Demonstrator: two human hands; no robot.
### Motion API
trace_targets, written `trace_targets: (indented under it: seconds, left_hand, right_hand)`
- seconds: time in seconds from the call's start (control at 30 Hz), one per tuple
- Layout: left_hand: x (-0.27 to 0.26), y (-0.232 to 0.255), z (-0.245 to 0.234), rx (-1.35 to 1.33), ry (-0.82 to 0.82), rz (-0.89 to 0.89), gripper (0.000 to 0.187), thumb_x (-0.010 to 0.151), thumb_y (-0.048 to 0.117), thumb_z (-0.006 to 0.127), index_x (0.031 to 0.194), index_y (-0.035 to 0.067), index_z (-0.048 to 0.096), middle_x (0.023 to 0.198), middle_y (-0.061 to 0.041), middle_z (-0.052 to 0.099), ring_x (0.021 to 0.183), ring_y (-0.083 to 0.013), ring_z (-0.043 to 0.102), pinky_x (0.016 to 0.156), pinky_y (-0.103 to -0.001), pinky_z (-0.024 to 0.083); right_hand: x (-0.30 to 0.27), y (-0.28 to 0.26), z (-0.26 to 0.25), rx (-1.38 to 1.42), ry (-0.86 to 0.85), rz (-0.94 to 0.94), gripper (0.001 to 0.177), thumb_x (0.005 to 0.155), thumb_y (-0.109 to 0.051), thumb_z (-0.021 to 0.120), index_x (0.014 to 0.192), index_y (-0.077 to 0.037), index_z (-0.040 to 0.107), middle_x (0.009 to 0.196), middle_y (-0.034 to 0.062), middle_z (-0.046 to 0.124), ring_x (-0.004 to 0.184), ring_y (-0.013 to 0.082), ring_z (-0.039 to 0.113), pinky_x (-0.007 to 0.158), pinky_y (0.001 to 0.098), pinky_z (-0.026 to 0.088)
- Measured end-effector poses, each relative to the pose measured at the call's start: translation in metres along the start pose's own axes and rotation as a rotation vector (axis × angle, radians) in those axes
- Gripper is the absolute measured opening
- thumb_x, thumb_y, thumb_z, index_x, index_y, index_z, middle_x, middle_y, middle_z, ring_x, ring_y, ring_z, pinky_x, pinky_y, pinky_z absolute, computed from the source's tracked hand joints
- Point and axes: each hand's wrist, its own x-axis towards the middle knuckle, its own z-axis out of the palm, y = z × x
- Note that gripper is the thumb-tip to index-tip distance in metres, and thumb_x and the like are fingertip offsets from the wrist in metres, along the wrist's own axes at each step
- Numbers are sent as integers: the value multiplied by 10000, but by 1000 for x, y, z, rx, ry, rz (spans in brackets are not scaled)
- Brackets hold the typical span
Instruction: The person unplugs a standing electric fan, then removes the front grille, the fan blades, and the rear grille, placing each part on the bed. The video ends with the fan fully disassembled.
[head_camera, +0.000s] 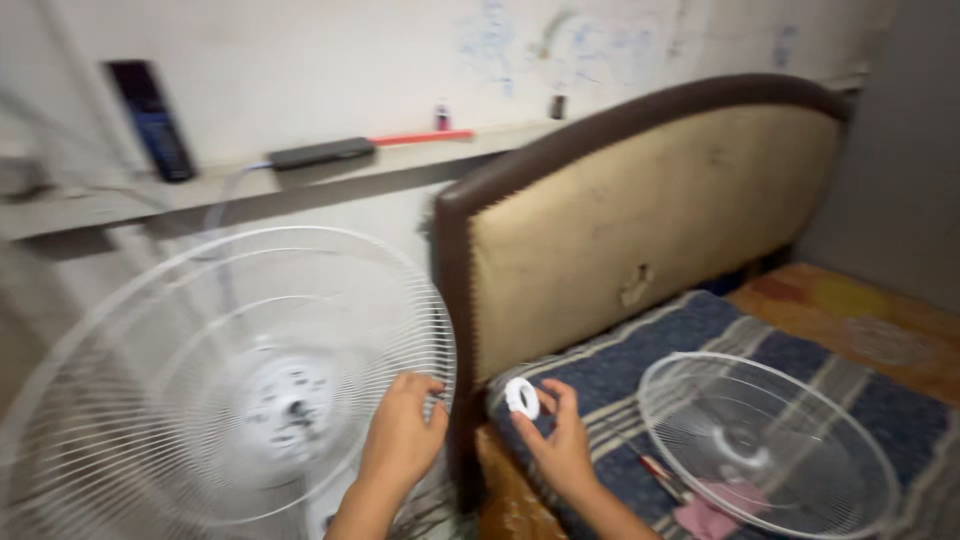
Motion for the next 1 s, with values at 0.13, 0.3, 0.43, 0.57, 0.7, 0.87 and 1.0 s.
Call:
trace_targets:
  seconds: [0.13, 0.3, 0.43, 0.57, 0.7, 0.87, 1.0]
  left_hand:
    - [9, 13, 95, -197, -59, -196, 208, 823, 158, 707, 1008, 70, 740, 1044, -109, 727, 818, -240, 731, 781, -374, 570]
    - [-7, 34, 216, -471, -192, -478, 200, 861, 170, 720, 1032, 95, 790, 828, -98, 771, 694, -153, 693, 689, -307, 550]
    - [-19, 40, 268, -755, -359, -670, 215, 892, 149, 672, 1058, 67, 781, 820, -32, 706, 689, -117, 640, 616, -291, 542]
    - [-28, 36, 283, -699, -432, -825, 236, 907, 142, 650, 1092, 59, 769, 813, -29, 707, 685, -102, 641, 606, -278, 525]
    - [-36, 35, 278, -772, -403, -886, 198, 917, 121, 646, 1064, 44, 754, 783, -56, 668, 624, -135, 571, 549, -288, 460]
    - [-27, 42, 271, -786, -363, -908, 171, 940, 100, 629, 1050, 15, 728, 784, -44, 648, 639, -118, 590, 552, -269, 478]
    - [-12, 49, 265, -773, -344, -879, 185, 939, 97, 615, 1069, 21, 721, 826, -24, 670, 665, -105, 595, 557, -257, 471]
  right_hand:
    - [1, 66, -113, -153, 89, 109, 694, 781, -183, 834, 1335, -20, 449, 1181, 139, 760, 1003, 203, 723, 902, 325, 546]
    - [-1, 168, -237, -191, 210, 439, 580, 792, -184, 843, 1265, 22, 578, 1179, 169, 764, 910, 219, 705, 779, 344, 555]
    - [-26, 243, -312, -149, 400, 975, 521, 803, -156, 872, 1212, 2, 590, 1123, 189, 726, 774, 211, 692, 620, 323, 570]
    - [-41, 297, -361, 129, 557, 1181, 356, 925, -233, 769, 1087, 64, 658, 917, 132, 627, 642, 203, 524, 488, 332, 461]
    - [-42, 322, -390, 177, 535, 1261, 338, 976, -334, 689, 1007, -1, 638, 773, 95, 512, 580, 207, 420, 432, 354, 347]
    - [-33, 328, -405, 86, 427, 1381, 374, 1017, -444, 564, 1021, -72, 597, 768, 112, 566, 604, 223, 497, 492, 367, 390]
    - [-32, 331, -407, 116, 380, 1386, 389, 1024, -440, 547, 1121, -67, 597, 868, 88, 634, 691, 235, 575, 585, 407, 470]
